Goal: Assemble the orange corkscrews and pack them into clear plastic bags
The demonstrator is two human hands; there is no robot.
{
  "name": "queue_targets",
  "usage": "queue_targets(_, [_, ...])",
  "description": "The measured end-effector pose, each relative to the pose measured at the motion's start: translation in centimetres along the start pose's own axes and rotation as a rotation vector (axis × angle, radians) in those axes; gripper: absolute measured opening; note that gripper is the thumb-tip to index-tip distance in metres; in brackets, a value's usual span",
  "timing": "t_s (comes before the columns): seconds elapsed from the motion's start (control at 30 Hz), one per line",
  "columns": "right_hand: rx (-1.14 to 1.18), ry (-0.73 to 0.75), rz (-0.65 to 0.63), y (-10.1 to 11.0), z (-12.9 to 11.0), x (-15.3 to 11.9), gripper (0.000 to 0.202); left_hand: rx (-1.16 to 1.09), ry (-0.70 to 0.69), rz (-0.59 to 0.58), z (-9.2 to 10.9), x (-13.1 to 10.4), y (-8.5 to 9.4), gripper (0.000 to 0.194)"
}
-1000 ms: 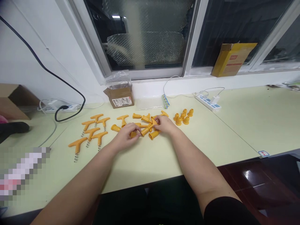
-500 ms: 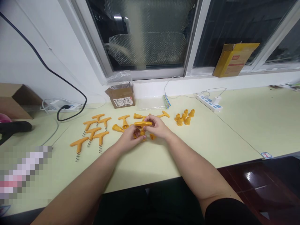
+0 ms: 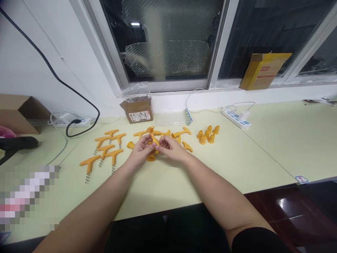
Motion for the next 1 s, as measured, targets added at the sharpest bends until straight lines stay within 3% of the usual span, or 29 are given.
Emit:
queue_targets(0.17, [0.107,-0.066,-0.029,-0.9,1.1,0.0,0.033,-0.089,0.034,0.005,0.1,-0.3,-0.2,0.043])
queue_targets(0.37, [0.279,-0.115,0.022,-0.2,0.5,0.2,0.039,-0.156,0.035,-0.007,0.8,-0.3,-0.1,0.036])
queue_targets(0.57, [0.511,-0.418,-0.086,-1.3,2.2,-0.5,0.034,-0.217,0.037,0.052,1.2,-0.2,1.0,0.048])
queue_targets(0.67, [0.48,-0.447,-0.084,-1.1,2.8,-0.7,0.033,-0.198,0.064,0.066,0.9,0.0,1.3,0.051])
queue_targets(0.73, [0.295,-0.345,-0.033,-0.1,2.5,-0.4,0.031,-0.186,0.081,0.098,0.4,0.2,1.8,0.049])
queue_targets(0.87, [-0.261,0.105,0.048,1.2,-1.3,-0.2,0.024,-0.158,0.113,0.177,-0.5,0.6,2.9,0.04])
queue_targets(1.0, [-0.509,0.39,0.069,1.0,-4.0,-0.9,0.027,-0.182,0.139,0.191,-0.6,0.6,2.8,0.036])
Point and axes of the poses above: each hand's wrist, its own x-axis towards the middle knuckle, its own y-axis out of the back of the hand, z = x × y, the point moved 9 cm from there along x, towards the middle knuckle, and after that the axes turned 3 degrees about x, right-handed, at the moved point
